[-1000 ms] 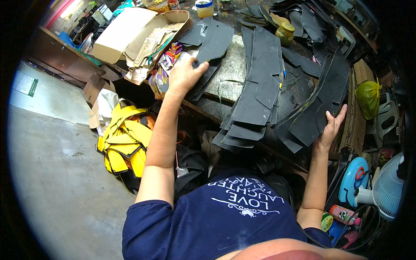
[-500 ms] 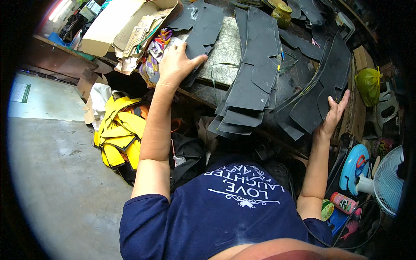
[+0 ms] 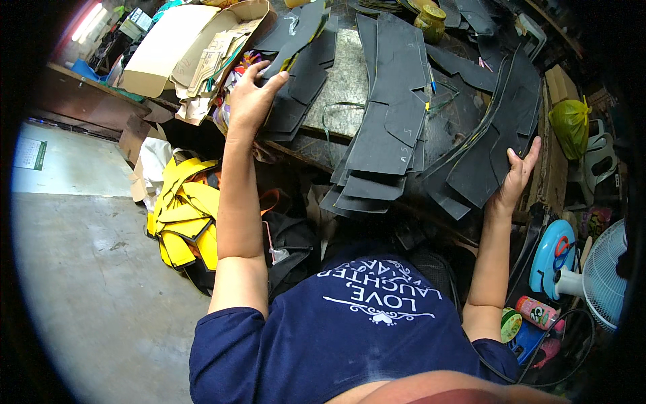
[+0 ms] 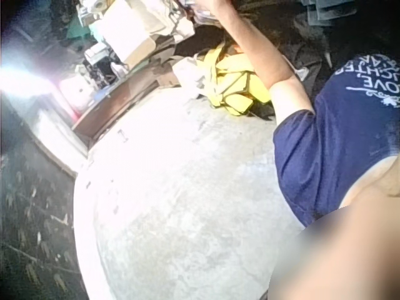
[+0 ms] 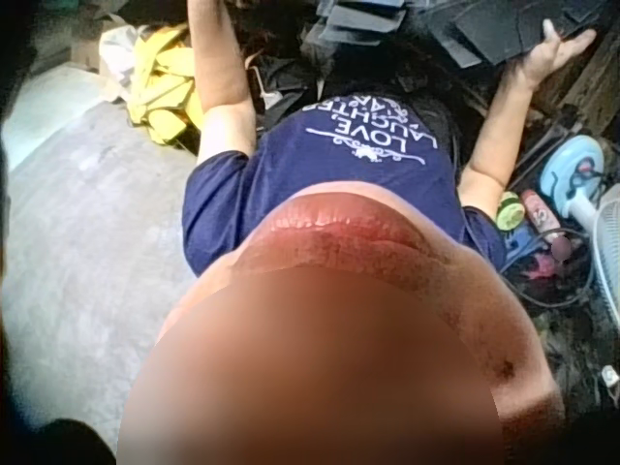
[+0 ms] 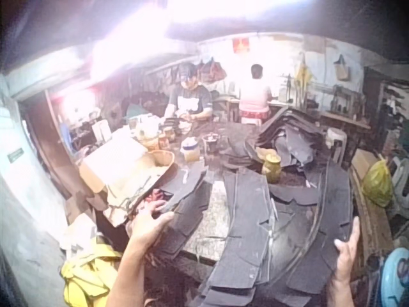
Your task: The person gathers and stacks multiple dark gray and yellow material pieces on a cluttered workbench. They repeatedly align the pieces, flip them, and arrange them into neat piles. The person also uses a pen to mark some pieces and ties a bundle with a rubber band.
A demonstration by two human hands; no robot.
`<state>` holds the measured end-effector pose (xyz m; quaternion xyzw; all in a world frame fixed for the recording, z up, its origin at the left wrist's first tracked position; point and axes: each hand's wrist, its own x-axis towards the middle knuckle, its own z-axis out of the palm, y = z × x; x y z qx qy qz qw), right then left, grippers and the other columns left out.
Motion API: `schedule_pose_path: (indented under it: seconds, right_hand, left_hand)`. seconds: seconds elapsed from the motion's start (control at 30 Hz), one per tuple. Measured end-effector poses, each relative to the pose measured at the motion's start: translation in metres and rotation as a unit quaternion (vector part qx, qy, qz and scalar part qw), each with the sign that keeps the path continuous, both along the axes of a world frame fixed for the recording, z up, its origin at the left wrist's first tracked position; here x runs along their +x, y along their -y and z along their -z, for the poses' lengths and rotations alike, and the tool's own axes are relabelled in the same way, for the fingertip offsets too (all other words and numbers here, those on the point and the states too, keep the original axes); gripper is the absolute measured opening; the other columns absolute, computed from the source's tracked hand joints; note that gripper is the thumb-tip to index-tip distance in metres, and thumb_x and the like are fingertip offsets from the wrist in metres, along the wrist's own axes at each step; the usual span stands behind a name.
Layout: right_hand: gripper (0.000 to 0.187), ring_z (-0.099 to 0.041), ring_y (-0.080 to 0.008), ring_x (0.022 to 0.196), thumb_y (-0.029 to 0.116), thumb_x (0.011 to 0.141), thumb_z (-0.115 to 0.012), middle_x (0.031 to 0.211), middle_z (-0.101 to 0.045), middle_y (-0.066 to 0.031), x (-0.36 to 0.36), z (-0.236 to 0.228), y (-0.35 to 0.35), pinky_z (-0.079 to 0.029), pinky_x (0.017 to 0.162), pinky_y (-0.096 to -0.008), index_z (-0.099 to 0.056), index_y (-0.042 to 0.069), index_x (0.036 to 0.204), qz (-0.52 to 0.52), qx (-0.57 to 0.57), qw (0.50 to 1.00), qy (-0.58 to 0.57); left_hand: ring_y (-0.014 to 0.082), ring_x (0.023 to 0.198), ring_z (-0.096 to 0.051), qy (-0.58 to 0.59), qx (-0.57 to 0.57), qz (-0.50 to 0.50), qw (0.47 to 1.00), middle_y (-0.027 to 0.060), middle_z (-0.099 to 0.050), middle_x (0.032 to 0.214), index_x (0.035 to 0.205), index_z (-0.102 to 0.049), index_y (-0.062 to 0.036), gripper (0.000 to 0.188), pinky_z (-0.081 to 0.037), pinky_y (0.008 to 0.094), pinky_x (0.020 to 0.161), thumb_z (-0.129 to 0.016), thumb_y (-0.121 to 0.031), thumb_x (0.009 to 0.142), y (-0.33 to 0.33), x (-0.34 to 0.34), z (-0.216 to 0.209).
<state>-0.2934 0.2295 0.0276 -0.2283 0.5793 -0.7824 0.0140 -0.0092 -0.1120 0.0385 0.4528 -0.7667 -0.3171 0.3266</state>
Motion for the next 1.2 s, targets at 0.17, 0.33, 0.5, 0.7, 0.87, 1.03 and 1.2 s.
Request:
schedule_pose_path:
  seconds: [0.17,0.33,0.5,0.7,0.87,1.03,1.2]
  right_hand:
    - [0.079,-0.049,-0.0285,0.123,0.005,0.083,-0.054,0.145,-0.037,-0.0169,-0.006,0.002,-0.004,-0.039,0.105,-0.0395,-0.019,0.009,0.153,-0.014,0.011,1.0,0.009]
    - [0.079,-0.049,-0.0271,0.122,0.004,0.083,-0.053,0.143,-0.039,-0.0166,-0.007,0.004,-0.006,-0.04,0.105,-0.039,-0.018,0.009,0.154,-0.015,-0.006,1.0,0.012]
    - [0.079,-0.05,-0.0264,0.121,0.004,0.083,-0.054,0.142,-0.041,-0.0156,-0.002,-0.002,-0.004,-0.04,0.104,-0.0386,-0.019,0.009,0.153,-0.023,-0.008,0.999,0.024]
    - [0.078,-0.044,-0.026,0.127,0.007,0.083,-0.055,0.146,-0.036,-0.015,0.0,-0.002,-0.003,-0.034,0.108,-0.0379,-0.021,0.008,0.153,-0.014,0.001,1.0,0.014]
    - [0.082,-0.049,-0.0241,0.122,0.002,0.082,-0.056,0.142,-0.042,-0.0146,-0.004,0.001,-0.006,-0.038,0.106,-0.0377,-0.017,0.01,0.154,-0.051,-0.059,0.995,0.065]
    - [0.082,-0.049,-0.0245,0.123,0.002,0.082,-0.055,0.142,-0.042,-0.015,-0.002,0.0,-0.005,-0.038,0.106,-0.0379,-0.017,0.011,0.154,-0.05,-0.063,0.995,0.059]
    - [0.083,-0.049,-0.0245,0.123,0.004,0.081,-0.055,0.144,-0.04,-0.0151,-0.001,-0.006,-0.005,-0.037,0.107,-0.037,-0.016,0.011,0.154,-0.047,-0.027,0.997,0.046]
  left_hand:
    - [0.0161,0.091,-0.062,-0.165,0.049,0.046,0.984,0.0128,-0.066,0.101,0.127,-0.058,0.0004,0.062,-0.048,0.0281,0.085,-0.073,-0.037,0.08,-0.006,0.011,-0.023]
    - [0.0122,0.08,-0.055,-0.257,0.159,0.164,0.939,0.0068,-0.058,0.098,0.129,-0.049,0.0022,0.066,-0.046,0.025,0.072,-0.066,-0.042,0.082,-0.025,0.005,-0.03]
    - [0.0149,0.074,-0.059,-0.304,0.27,0.211,0.889,0.012,-0.062,0.098,0.121,-0.049,-0.0007,0.058,-0.051,0.0272,0.065,-0.06,-0.045,0.084,-0.036,-0.023,-0.008]
    - [0.0229,0.087,-0.065,-0.305,0.331,0.172,0.876,0.016,-0.06,0.11,0.131,-0.041,0.0008,0.061,-0.053,0.0335,0.08,-0.068,-0.031,0.086,-0.052,-0.05,0.019]
    - [0.0255,0.094,-0.064,-0.131,0.188,0.093,0.969,0.0189,-0.065,0.102,0.129,-0.046,0.0042,0.074,-0.049,0.0355,0.085,-0.078,-0.039,0.077,-0.037,-0.051,0.014]
    - [0.0405,0.11,-0.057,0.11,-0.051,0.047,0.992,0.0285,-0.056,0.118,0.125,-0.05,0.0026,0.078,-0.049,0.0438,0.092,-0.08,-0.045,0.071,-0.054,-0.055,0.005]
    - [0.0394,0.112,-0.054,0.237,-0.089,0.077,0.964,0.0225,-0.054,0.116,0.121,-0.057,0.0014,0.075,-0.047,0.0443,0.095,-0.073,-0.056,0.075,-0.091,-0.061,0.008]
